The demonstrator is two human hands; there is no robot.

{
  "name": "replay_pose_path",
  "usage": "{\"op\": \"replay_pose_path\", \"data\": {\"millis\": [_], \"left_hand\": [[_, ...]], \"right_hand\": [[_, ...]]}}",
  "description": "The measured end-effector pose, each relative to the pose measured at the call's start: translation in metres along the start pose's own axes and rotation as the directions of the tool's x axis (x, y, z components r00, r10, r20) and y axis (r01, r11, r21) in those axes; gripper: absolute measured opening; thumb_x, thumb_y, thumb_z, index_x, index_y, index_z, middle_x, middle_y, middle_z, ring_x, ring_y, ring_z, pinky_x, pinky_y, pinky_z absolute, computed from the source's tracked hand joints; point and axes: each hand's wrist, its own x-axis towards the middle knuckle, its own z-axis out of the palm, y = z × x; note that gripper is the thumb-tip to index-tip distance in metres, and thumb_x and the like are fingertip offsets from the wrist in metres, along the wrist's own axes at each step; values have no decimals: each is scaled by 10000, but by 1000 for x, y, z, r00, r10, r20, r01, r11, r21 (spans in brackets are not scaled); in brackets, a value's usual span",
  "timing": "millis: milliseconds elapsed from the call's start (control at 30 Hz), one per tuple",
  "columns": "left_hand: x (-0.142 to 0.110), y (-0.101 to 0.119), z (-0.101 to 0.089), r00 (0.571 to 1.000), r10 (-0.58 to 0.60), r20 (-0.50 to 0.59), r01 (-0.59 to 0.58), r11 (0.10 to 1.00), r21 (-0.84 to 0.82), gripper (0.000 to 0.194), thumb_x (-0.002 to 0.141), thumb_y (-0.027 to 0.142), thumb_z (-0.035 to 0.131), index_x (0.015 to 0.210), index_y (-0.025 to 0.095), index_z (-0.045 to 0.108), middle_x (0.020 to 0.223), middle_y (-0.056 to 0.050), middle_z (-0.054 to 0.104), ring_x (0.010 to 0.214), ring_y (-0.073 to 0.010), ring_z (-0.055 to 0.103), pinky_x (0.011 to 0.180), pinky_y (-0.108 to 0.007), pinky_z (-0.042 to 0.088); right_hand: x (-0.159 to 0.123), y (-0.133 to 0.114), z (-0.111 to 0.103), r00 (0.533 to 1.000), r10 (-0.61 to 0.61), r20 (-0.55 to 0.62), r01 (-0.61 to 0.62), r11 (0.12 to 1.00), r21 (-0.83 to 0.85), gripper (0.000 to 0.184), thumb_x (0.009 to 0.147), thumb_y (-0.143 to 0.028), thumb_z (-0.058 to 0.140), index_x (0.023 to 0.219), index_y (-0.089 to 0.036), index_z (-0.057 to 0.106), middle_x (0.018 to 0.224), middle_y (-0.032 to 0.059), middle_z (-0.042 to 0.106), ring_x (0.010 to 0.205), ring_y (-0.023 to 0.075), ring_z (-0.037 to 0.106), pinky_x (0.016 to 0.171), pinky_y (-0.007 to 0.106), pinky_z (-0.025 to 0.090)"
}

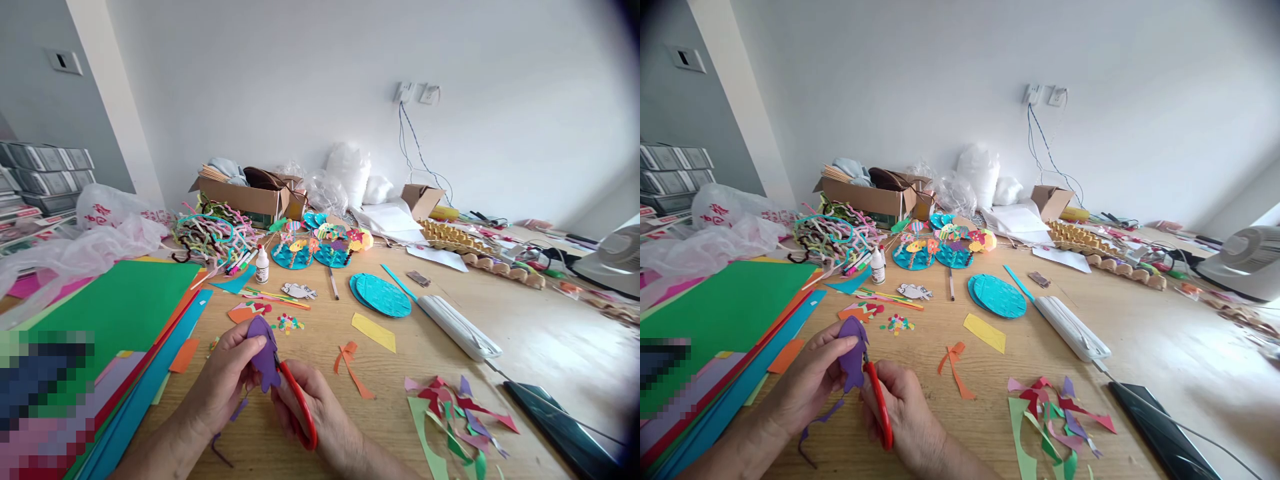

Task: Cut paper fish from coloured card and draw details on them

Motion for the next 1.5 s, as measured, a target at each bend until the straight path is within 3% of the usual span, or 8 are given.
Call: {"op": "replay_pose_path", "data": {"millis": [267,567,867,1500], "left_hand": [[0,1,1,1000,18,8,-19,1000,21,268,593,367,708,601,191,507,471,74,455,418,-69,382,373,-150,296],[4,-2,-1,995,44,-94,-37,996,79,256,577,383,720,661,198,564,509,65,501,445,-90,443,403,-161,349],[2,-1,0,998,27,-50,-23,997,75,234,595,351,684,586,203,503,464,78,469,413,-77,403,387,-157,326],[2,-2,-4,999,7,40,-9,999,33,240,643,337,676,592,207,482,471,73,472,421,-77,388,408,-164,334]], "right_hand": [[0,1,0,1000,1,0,-1,1000,11,566,743,-733,488,672,-173,449,470,-63,423,369,49,369,344,163,261],[1,2,-2,1000,-19,8,20,1000,-13,549,780,-707,468,658,-172,450,473,-60,418,368,50,366,343,161,262],[3,3,-1,1000,31,-3,-31,999,-20,520,773,-687,494,680,-177,449,469,-58,438,369,59,382,341,166,261],[0,2,-1,1000,-20,-9,20,1000,-14,532,782,-687,488,637,-180,414,460,-67,405,366,44,362,337,157,250]]}}
